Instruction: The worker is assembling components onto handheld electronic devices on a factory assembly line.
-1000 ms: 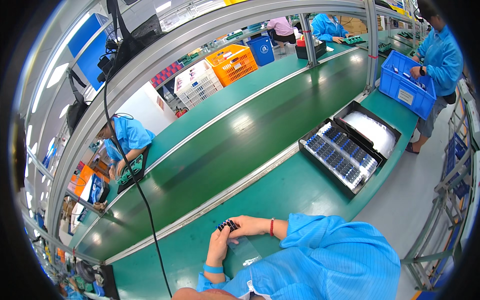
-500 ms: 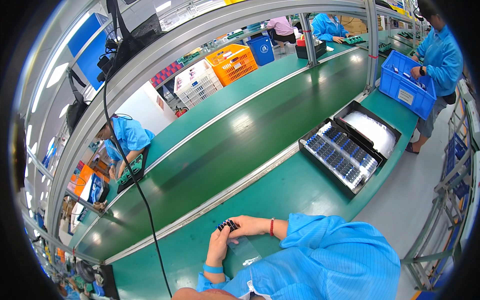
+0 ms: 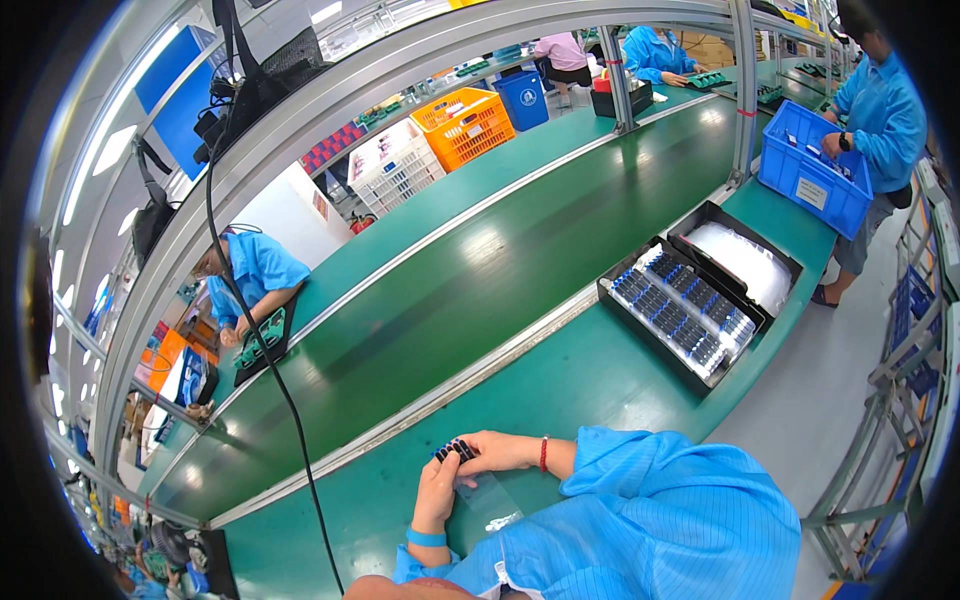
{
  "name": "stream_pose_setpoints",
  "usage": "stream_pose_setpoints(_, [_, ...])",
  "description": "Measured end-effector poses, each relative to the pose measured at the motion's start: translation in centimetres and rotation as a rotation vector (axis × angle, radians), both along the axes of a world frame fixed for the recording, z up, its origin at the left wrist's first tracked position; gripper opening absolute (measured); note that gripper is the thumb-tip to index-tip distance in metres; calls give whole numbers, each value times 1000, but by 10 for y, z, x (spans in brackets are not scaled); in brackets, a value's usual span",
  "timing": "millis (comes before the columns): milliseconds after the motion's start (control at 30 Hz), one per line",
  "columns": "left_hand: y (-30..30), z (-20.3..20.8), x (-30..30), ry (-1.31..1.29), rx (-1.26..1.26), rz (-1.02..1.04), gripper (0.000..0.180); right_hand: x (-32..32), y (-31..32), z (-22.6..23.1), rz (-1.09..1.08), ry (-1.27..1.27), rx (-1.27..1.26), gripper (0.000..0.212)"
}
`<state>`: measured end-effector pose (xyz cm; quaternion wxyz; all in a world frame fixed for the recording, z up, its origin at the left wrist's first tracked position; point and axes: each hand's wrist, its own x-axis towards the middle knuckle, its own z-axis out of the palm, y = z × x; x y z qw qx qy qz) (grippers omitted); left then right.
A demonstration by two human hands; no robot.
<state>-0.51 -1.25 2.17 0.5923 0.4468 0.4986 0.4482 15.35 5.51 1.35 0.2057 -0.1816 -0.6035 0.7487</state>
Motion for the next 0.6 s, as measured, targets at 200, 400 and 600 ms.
stream_pose_setpoints(200, [1, -2, -1, -4, -3, -13, 33, 0, 0, -1, 2, -4, 10, 22])
stream_pose_setpoints(400, [1, -3, -3, -9, 0, -20, 34, 0, 1, -1, 9, 1, 6, 22])
stream_pose_setpoints(600, [1, -6, -3, -13, 5, -17, 33, 0, 0, 0, -2, -1, 5, 22])
